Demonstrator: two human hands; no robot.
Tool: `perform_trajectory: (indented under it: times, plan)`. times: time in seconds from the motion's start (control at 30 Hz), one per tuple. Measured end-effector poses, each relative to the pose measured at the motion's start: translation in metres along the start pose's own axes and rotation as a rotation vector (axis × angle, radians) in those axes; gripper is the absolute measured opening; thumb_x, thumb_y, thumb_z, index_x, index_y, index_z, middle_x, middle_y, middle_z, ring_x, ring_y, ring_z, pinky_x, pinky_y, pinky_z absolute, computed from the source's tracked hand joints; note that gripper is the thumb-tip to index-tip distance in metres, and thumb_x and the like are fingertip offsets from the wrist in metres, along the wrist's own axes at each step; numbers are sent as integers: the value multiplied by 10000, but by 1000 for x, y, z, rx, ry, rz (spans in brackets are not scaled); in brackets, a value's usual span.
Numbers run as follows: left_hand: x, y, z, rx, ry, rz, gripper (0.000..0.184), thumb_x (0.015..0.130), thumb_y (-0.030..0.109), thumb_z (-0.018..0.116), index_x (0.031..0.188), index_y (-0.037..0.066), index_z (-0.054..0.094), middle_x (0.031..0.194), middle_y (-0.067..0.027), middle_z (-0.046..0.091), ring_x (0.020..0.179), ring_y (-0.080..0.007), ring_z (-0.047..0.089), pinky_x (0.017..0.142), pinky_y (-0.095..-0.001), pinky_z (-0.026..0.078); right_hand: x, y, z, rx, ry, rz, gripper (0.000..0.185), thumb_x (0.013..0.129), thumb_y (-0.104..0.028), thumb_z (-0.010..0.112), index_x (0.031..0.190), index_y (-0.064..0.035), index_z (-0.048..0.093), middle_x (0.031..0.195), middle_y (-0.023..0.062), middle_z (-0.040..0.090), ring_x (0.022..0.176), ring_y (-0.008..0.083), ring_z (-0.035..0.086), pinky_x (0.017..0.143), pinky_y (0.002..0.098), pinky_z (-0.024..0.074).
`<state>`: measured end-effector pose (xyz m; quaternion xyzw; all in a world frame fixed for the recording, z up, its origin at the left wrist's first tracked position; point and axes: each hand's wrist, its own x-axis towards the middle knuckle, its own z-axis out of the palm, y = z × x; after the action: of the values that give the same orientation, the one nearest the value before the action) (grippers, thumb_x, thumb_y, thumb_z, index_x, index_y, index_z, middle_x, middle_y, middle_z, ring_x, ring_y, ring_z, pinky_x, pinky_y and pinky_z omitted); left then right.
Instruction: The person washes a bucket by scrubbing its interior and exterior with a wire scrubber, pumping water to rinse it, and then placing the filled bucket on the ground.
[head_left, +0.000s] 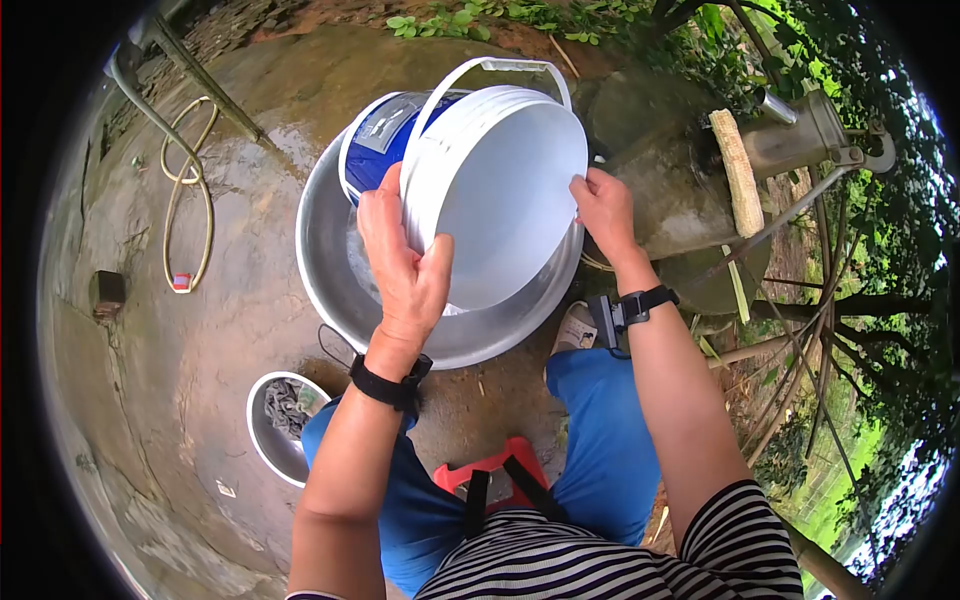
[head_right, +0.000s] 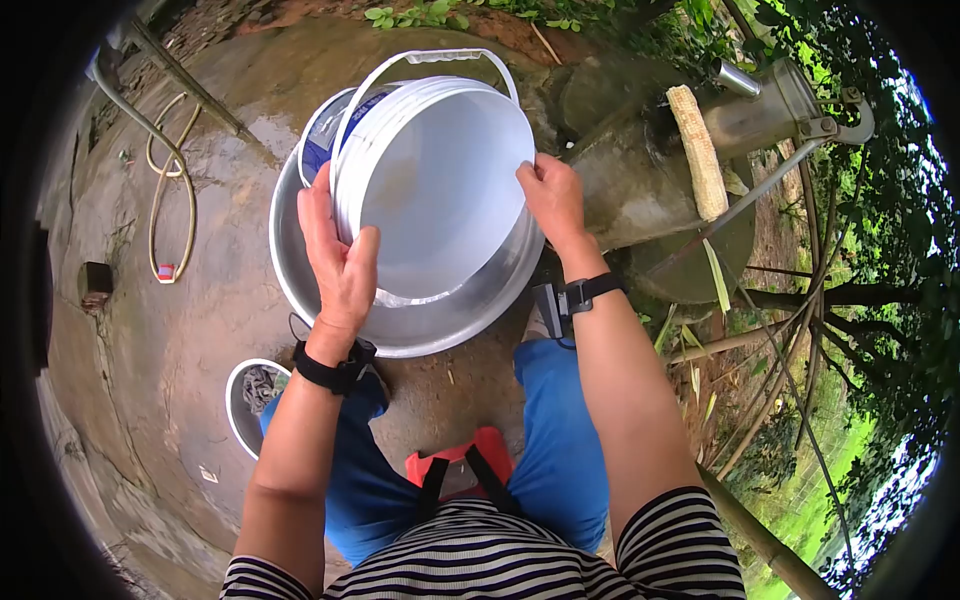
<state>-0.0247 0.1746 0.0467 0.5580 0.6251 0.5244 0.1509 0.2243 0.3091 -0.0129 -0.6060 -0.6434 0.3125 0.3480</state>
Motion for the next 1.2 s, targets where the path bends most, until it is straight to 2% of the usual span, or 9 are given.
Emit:
perform_trajectory:
  times: [0.1, 0.27, 0.33, 0.5, 0.6, 0.77, 1.03, 1.17, 1.2]
  plan:
    - [4, -5, -1, -49, 81, 61, 701, 737, 81, 543, 1421, -23, 427, 1168, -157, 464, 1140, -297, 469, 1075, -363, 331, -4, -12, -6, 132, 34, 13, 352, 955, -252, 609, 720, 6, 561, 594, 124, 553, 519, 177, 463, 502, 372, 403]
    - [14, -10, -12, -110, 162, 93, 687, 721, 80, 525, 1389, -56, 437, 1231, -137, 453, 1199, -252, 451, 1103, -371, 307, -13, -25, 12, 339, 20, -6, 143, 964, -162, 618, 991, -22, 624, 739, 15, 630, 643, 92, 582, 519, 277, 492]
    - [19, -10, -14, -132, 243, 128, 662, 727, 74, 511, 1374, -48, 444, 1265, -133, 432, 1211, -242, 444, 1110, -373, 303, -21, -29, 25, 457, -67, 38, 303, 936, -56, 609, 1224, -27, 520, 932, 52, 649, 752, 126, 650, 565, 282, 571]
    - [26, -9, -17, -178, 294, 118, 669, 730, 49, 494, 1386, -42, 405, 1306, -128, 428, 1221, -235, 441, 1114, -372, 307, -71, -63, 64, 580, -262, 343, 599, 880, -7, 644, 1364, -25, 291, 1217, 184, 537, 959, 234, 650, 651, 332, 630]
    - [27, -12, -15, -170, 316, 128, 668, 745, 33, 472, 1402, -36, 375, 1309, -126, 433, 1207, -228, 450, 1098, -363, 327, -97, -93, 75, 862, -380, 538, 601, 874, -15, 648, 1345, -20, 274, 1248, 196, 508, 1012, 267, 638, 722, 361, 638]
    - [28, -22, -9, -361, 342, -70, 578, 808, 64, 562, 1357, -9, 394, 1298, -113, 458, 1167, -203, 476, 1036, -341, 380, -66, -77, 65, 941, -311, 415, 518, 955, -30, 529, 1405, -31, 274, 1223, 168, 564, 1043, 266, 658, 847, 415, 616]
    - [34, -71, -28, -622, 278, -655, 326, 801, 71, 631, 1117, 15, 578, 1002, -47, 609, 938, -175, 588, 843, -345, 490, -43, -58, 32, 424, -189, 180, 628, 932, -5, 481, 1511, -186, 324, 1034, 142, 631, 799, 205, 691, 635, 364, 621]
    - [32, -73, -26, -666, 308, -642, 273, 768, 31, 610, 1032, 28, 540, 902, -21, 574, 846, -142, 547, 802, -301, 454, -36, -47, 30, 345, -286, 225, 583, 932, -54, 522, 1488, -90, 353, 1214, 153, 563, 1007, 239, 649, 722, 378, 614]
    - [32, -71, -26, -730, 287, -614, 258, 763, 26, 598, 1012, 36, 531, 899, -20, 569, 828, -137, 537, 782, -293, 449, -34, -45, 32, 189, -147, 10, 582, 926, -41, 537, 1478, -94, 361, 1197, 173, 561, 1005, 271, 637, 793, 408, 566]
